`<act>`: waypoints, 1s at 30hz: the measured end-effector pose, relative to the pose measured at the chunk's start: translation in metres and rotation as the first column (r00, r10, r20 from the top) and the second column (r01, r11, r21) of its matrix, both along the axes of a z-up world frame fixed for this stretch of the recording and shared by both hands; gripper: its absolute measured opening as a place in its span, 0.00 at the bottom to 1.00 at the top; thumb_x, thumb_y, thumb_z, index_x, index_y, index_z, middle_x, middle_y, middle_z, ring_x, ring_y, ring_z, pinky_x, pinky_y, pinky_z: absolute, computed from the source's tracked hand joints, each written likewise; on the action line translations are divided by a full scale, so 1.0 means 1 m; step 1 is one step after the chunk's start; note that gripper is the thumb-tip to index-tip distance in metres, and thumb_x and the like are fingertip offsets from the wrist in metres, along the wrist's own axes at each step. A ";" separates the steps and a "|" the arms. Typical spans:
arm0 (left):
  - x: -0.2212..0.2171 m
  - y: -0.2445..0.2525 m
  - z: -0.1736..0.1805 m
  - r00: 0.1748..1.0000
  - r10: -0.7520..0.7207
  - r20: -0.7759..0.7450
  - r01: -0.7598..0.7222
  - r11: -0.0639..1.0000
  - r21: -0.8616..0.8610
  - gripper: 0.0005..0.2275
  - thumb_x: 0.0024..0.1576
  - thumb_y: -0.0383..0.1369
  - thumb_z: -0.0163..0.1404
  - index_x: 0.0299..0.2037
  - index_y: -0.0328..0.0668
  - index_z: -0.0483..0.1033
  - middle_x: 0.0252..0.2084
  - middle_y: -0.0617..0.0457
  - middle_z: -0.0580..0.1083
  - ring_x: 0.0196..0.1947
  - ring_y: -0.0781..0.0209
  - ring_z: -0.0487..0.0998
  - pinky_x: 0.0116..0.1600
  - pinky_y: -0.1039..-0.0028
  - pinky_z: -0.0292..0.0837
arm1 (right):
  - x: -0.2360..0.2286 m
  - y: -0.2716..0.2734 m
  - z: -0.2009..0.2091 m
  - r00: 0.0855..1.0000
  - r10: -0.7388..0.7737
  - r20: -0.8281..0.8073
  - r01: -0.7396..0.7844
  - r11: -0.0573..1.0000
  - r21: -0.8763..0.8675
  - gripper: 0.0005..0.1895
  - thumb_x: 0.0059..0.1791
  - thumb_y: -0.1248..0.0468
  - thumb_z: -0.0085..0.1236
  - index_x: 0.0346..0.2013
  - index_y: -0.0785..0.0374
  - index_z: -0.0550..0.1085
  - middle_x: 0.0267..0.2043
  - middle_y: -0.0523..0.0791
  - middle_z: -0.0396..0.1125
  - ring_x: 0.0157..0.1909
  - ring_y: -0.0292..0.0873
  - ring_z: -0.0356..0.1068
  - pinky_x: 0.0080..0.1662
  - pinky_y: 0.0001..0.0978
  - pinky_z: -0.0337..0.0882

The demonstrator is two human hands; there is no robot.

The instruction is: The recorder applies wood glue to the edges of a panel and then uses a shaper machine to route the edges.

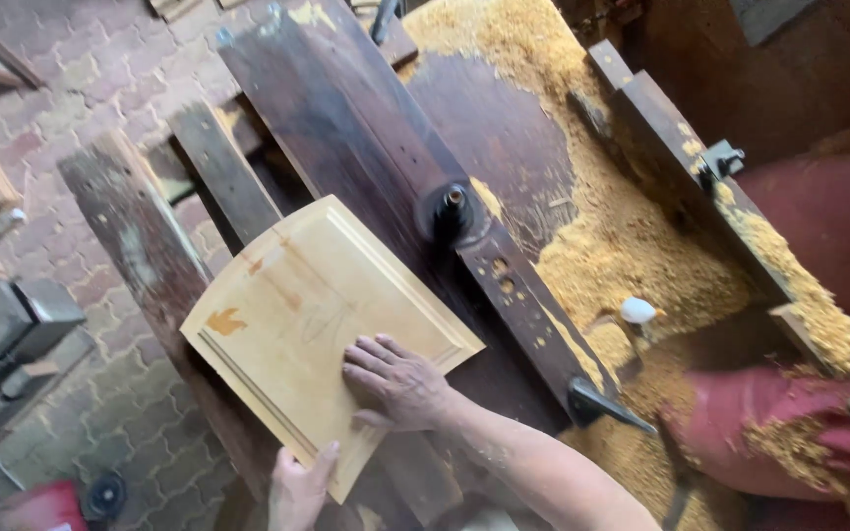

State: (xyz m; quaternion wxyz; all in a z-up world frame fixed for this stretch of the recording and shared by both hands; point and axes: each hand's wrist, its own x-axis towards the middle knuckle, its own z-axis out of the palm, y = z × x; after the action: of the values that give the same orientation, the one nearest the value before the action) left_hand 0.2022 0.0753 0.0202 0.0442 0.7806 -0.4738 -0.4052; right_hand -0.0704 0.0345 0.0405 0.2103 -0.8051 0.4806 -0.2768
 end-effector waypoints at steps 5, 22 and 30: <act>-0.039 0.082 0.001 0.941 0.192 -0.280 -0.128 0.964 0.231 0.24 0.49 0.42 0.62 0.49 0.30 0.73 0.39 0.41 0.82 0.39 0.52 0.86 0.42 0.63 0.79 | -0.036 0.093 -0.013 0.997 0.005 -0.078 -0.002 0.999 0.039 0.37 0.48 0.44 0.62 0.63 0.66 0.69 0.72 0.53 0.60 0.76 0.54 0.55 0.75 0.49 0.50; -0.073 0.121 -0.002 1.000 -0.011 0.005 0.010 0.986 0.164 0.35 0.52 0.56 0.57 0.52 0.22 0.71 0.39 0.27 0.79 0.41 0.37 0.81 0.49 0.55 0.76 | -0.053 0.224 -0.011 0.984 -0.147 -0.102 0.155 0.986 0.069 0.36 0.47 0.48 0.63 0.64 0.65 0.69 0.72 0.54 0.59 0.76 0.55 0.54 0.75 0.49 0.50; -0.090 0.100 -0.006 0.999 0.048 0.004 -0.048 0.995 0.086 0.42 0.46 0.60 0.61 0.53 0.18 0.68 0.52 0.25 0.73 0.55 0.37 0.76 0.58 0.56 0.72 | -0.047 0.213 -0.021 0.959 -0.223 -0.173 0.231 0.973 0.029 0.39 0.48 0.47 0.59 0.67 0.68 0.66 0.73 0.58 0.56 0.77 0.59 0.50 0.74 0.51 0.44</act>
State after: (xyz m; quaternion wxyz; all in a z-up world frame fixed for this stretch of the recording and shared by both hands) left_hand 0.1123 0.1751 0.0143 0.0195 0.7934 -0.4370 -0.4233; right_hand -0.1175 0.2477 0.0193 0.1552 -0.7599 0.5924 -0.2182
